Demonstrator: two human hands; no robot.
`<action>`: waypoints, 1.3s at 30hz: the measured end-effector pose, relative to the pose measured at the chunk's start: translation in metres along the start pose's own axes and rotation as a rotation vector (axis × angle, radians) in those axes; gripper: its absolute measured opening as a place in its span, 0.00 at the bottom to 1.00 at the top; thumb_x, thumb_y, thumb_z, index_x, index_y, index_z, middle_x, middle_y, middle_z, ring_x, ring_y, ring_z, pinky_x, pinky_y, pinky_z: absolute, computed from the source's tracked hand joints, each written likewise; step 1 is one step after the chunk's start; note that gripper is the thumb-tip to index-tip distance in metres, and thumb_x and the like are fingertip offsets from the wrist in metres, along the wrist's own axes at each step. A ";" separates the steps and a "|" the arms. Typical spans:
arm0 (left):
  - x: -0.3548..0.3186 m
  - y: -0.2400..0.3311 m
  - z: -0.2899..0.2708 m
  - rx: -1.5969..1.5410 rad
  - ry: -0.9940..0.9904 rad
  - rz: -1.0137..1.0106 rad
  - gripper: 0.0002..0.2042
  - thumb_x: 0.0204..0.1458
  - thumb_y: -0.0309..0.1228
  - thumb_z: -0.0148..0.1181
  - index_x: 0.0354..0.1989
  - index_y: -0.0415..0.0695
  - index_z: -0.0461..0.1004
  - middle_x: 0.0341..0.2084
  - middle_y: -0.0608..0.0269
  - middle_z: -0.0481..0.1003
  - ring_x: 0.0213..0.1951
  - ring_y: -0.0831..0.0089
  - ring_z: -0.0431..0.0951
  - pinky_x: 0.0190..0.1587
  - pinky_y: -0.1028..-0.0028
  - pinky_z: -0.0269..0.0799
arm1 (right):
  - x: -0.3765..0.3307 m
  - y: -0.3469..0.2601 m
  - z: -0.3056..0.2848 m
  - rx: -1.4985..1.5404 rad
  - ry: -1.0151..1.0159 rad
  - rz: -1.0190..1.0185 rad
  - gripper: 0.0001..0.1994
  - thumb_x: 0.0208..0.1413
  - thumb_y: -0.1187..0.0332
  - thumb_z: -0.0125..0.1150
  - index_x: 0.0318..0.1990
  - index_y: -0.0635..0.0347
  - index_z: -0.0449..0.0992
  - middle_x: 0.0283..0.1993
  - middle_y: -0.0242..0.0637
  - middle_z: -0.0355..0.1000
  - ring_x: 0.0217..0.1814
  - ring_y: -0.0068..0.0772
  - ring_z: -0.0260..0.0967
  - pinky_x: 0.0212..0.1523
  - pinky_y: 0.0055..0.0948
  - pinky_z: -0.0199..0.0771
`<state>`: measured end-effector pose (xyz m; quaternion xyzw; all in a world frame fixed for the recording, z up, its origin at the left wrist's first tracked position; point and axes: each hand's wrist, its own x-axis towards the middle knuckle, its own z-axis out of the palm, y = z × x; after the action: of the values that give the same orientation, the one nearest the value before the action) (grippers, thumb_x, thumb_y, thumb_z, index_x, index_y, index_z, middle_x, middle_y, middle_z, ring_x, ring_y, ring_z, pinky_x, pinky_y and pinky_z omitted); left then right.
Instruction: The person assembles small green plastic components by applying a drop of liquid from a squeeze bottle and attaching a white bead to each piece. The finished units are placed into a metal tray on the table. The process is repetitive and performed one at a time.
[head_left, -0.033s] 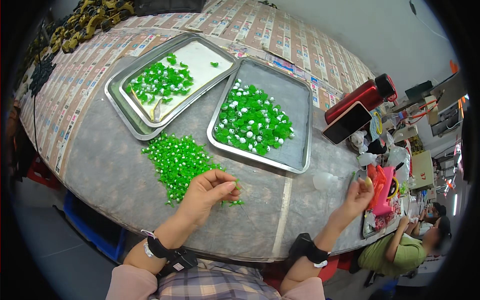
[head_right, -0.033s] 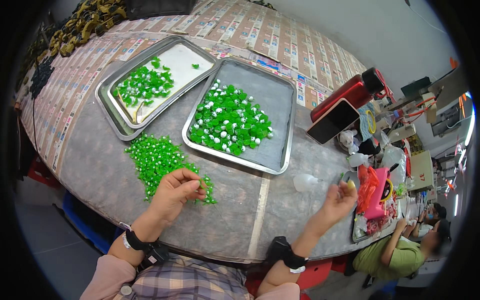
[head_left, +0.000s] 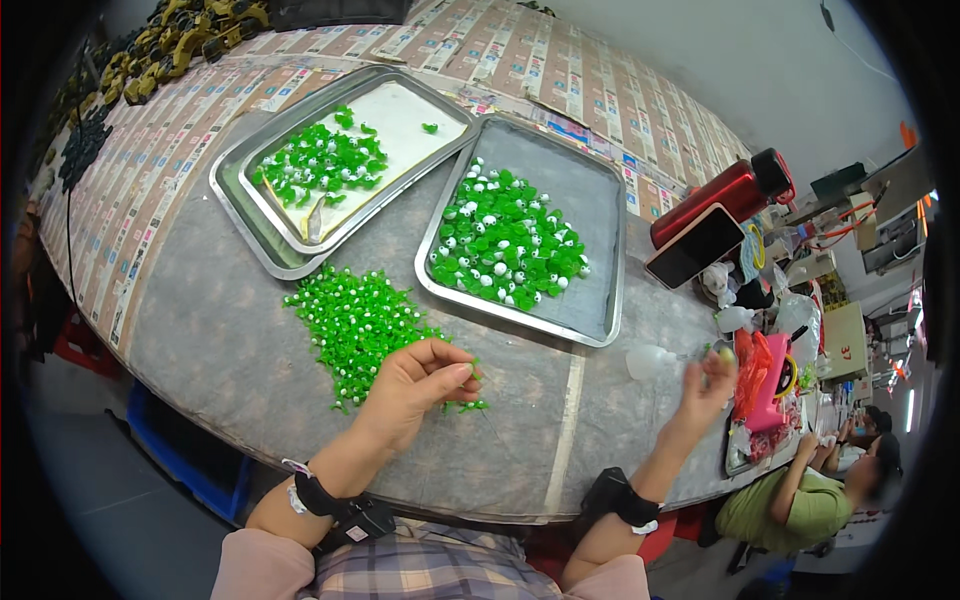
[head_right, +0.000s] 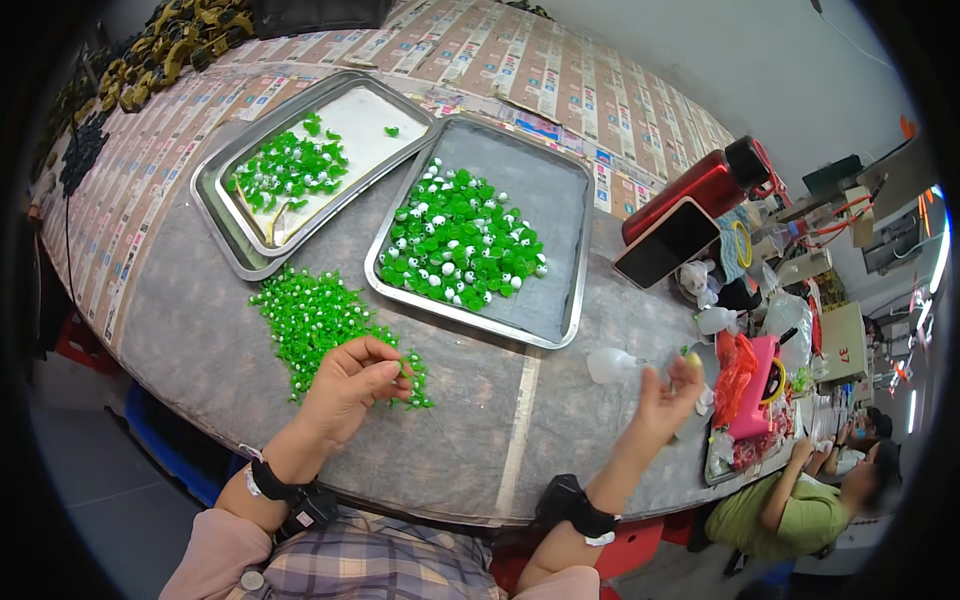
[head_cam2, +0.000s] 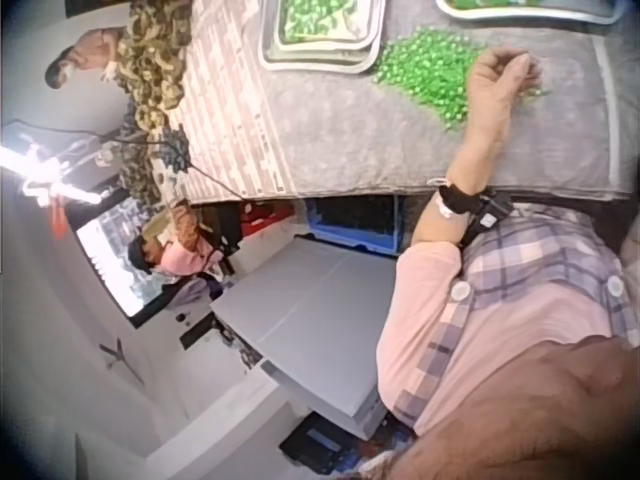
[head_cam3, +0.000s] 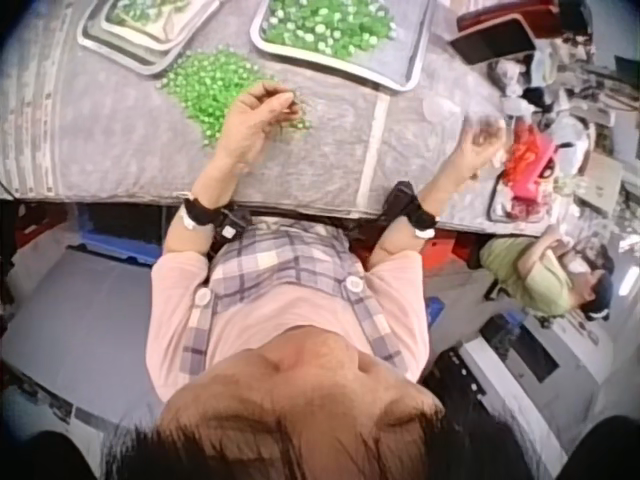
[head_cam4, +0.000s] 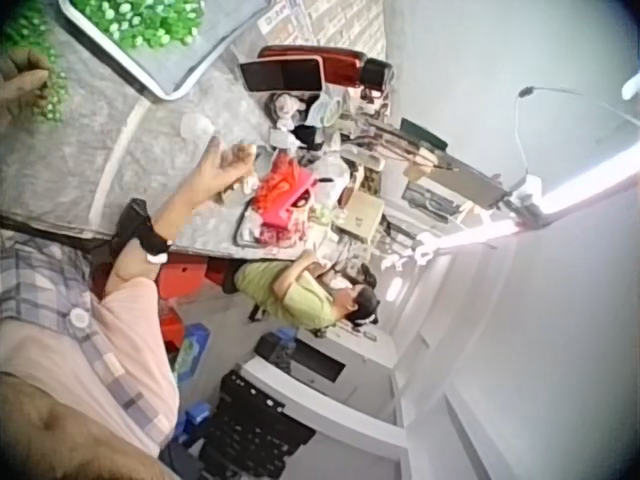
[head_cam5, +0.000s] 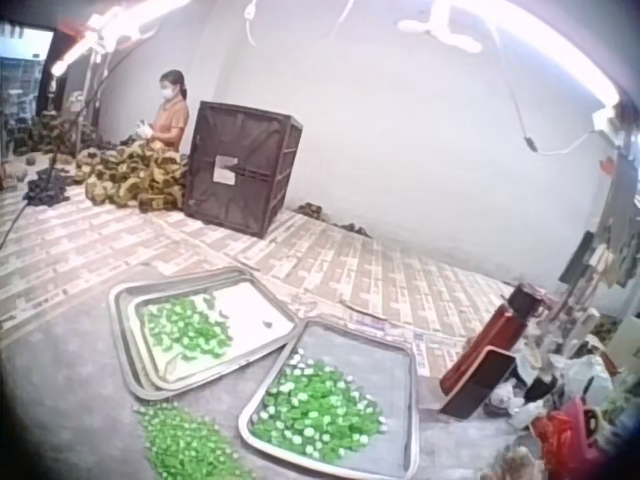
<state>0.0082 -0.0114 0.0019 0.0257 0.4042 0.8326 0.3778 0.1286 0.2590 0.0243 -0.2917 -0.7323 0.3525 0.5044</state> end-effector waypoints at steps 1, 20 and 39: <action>0.000 0.000 -0.001 -0.006 -0.008 -0.006 0.05 0.46 0.25 0.51 0.31 0.38 0.68 0.27 0.61 0.71 0.30 0.76 0.72 0.34 0.77 0.71 | -0.003 0.017 -0.004 -0.031 -0.135 0.083 0.21 0.41 0.70 0.58 0.45 0.61 0.63 0.42 0.40 0.62 0.44 0.29 0.59 0.42 0.26 0.58; -0.002 0.000 -0.005 -0.163 -0.089 -0.144 0.05 0.45 0.25 0.54 0.31 0.40 0.69 0.24 0.63 0.71 0.28 0.77 0.72 0.34 0.77 0.70 | -0.046 -0.116 0.057 0.459 -0.284 0.064 0.31 0.27 0.46 0.66 0.31 0.61 0.62 0.26 0.29 0.57 0.28 0.20 0.54 0.28 0.16 0.54; -0.002 0.001 -0.004 -0.168 -0.087 -0.168 0.04 0.44 0.25 0.54 0.28 0.41 0.67 0.24 0.62 0.71 0.25 0.76 0.72 0.31 0.77 0.71 | -0.067 -0.103 0.070 0.476 -0.393 -0.170 0.27 0.29 0.52 0.68 0.30 0.62 0.64 0.26 0.30 0.58 0.24 0.27 0.56 0.26 0.25 0.57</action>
<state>0.0074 -0.0157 0.0001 -0.0038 0.3172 0.8270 0.4642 0.0763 0.1311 0.0549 -0.0295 -0.7343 0.5203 0.4350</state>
